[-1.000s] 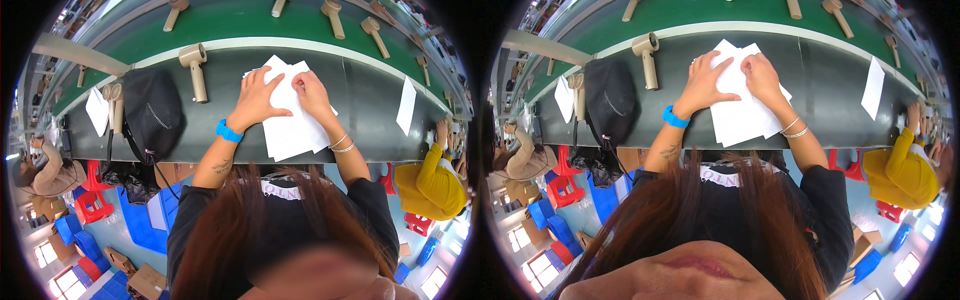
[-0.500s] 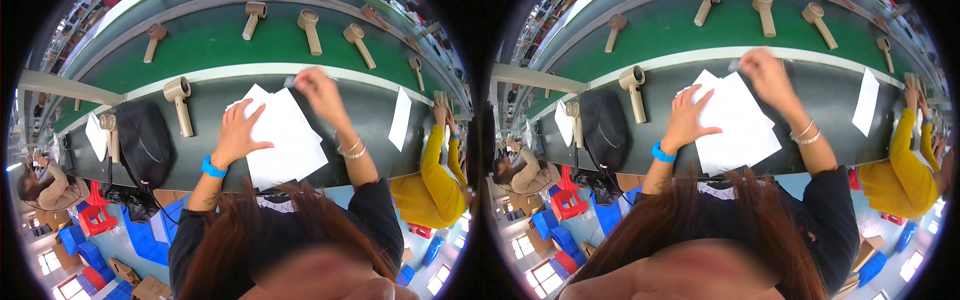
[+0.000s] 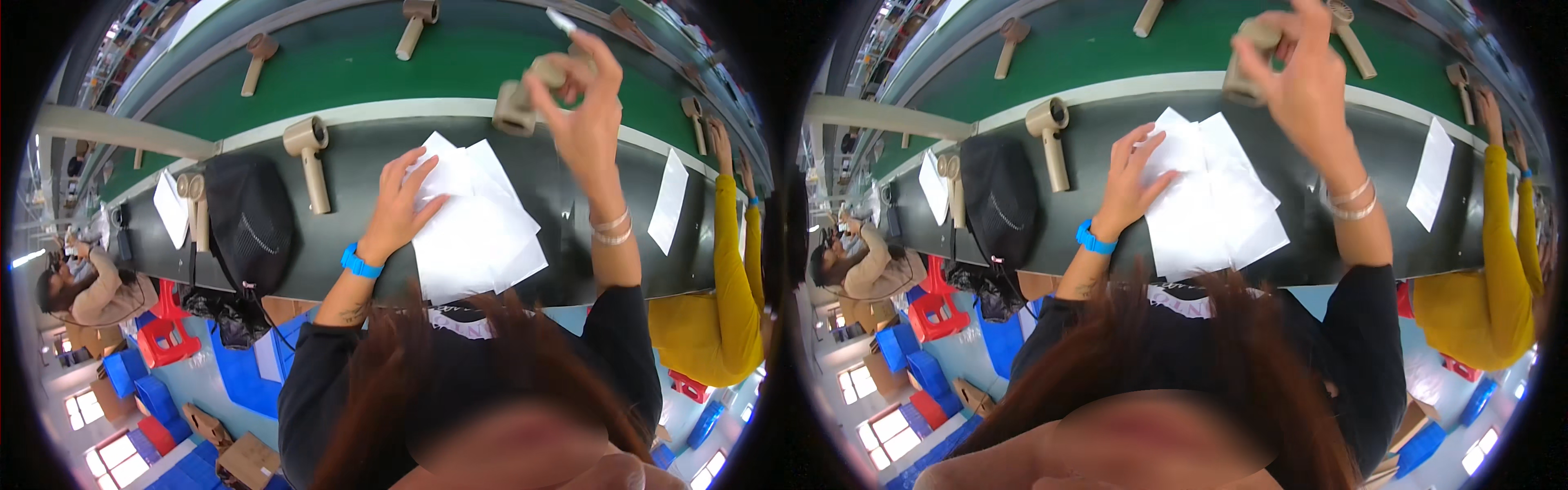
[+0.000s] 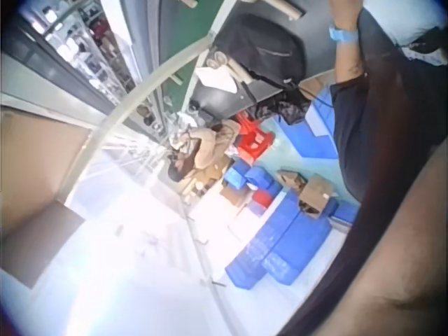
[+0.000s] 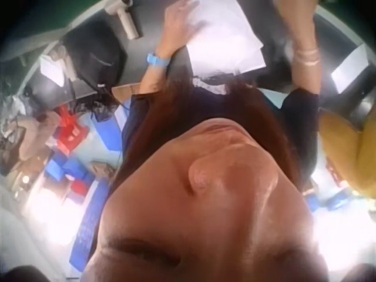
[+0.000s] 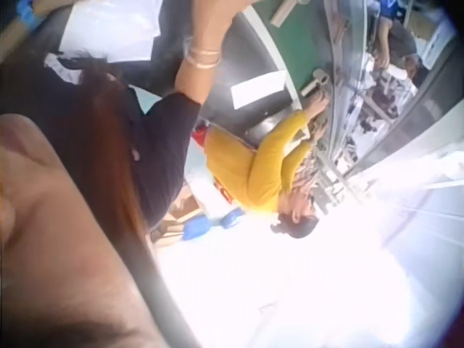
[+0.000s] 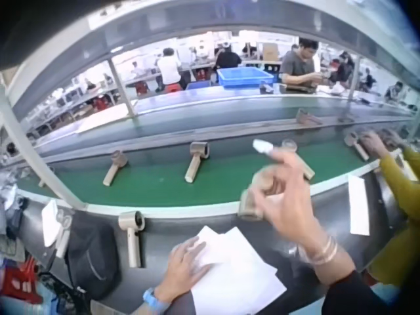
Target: The person peels adhesive pads from sheets by hand and attaches them onto the bases of portable handheld fans, taking the fans from and placing them onto a conveyor belt.
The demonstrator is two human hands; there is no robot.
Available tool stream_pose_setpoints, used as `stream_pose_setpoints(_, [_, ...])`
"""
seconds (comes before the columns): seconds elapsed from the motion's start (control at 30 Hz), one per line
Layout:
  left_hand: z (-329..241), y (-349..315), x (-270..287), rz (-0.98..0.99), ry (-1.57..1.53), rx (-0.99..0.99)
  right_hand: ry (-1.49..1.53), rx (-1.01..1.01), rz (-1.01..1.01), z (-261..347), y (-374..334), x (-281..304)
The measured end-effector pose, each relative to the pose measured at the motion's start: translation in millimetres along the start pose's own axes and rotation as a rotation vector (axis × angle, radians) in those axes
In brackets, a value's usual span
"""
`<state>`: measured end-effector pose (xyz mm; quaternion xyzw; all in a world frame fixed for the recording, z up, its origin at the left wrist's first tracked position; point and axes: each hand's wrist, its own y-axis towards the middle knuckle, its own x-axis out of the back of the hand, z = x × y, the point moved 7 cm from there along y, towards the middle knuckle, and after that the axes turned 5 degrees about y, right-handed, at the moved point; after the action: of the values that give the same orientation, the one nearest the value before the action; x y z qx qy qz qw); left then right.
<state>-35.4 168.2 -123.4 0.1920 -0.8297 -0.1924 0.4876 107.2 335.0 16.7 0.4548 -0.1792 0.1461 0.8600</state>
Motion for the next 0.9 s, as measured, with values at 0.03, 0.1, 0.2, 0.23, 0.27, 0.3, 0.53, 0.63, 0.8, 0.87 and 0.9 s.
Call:
stream_pose_setpoints(0.03, [-4.0, -0.1, 0.8, 0.004, 0.003, 0.013, 0.094, 0.096, 0.053, 18.9, -15.5, -7.9])
stream_pose_setpoints(0.1, [-11.2, 10.9, 15.5, -0.151, -0.41, 0.158, 0.06, 0.155, 0.168, 50.7, -43.8, -20.3])
stream_pose_setpoints(0.2, [-37.7, 13.7, 23.5, -0.158, -0.676, 0.205, 0.184, 0.129, 0.213, 74.4, -77.4, -31.4])
stream_pose_setpoints(0.23, [-41.7, 13.5, 20.8, -0.105, -0.744, 0.206, 0.242, 0.091, 0.271, 81.3, -82.4, -32.7])
stream_pose_setpoints(0.27, [-48.3, 15.5, 32.3, -0.205, -0.664, 0.137, 0.299, 0.053, 0.328, 85.9, -84.9, -35.3])
stream_pose_setpoints(0.3, [-45.7, 13.5, 34.1, -0.202, -0.659, 0.147, 0.307, 0.047, 0.331, 88.2, -84.2, -34.5])
stream_pose_setpoints(0.53, [-52.5, 7.1, 53.2, -0.193, -0.449, 0.037, 0.572, -0.278, 0.123, 62.9, -94.6, -1.6])
stream_pose_setpoints(0.63, [-53.3, 1.8, 51.7, -0.153, -0.493, 0.063, 0.678, -0.43, 0.17, 73.3, -103.8, -4.8])
stream_pose_setpoints(0.8, [-53.7, -2.9, 44.6, -0.067, -0.738, 0.103, 0.619, -0.444, 0.254, 87.0, -110.2, -11.2])
stream_pose_setpoints(0.87, [-53.9, -3.7, 43.2, -0.04, -0.776, 0.103, 0.625, -0.46, 0.211, 85.9, -111.0, -10.5])
stream_pose_setpoints(0.9, [-54.4, -4.1, 42.1, -0.019, -0.813, 0.1, 0.625, -0.444, 0.228, 85.0, -111.8, -12.0])
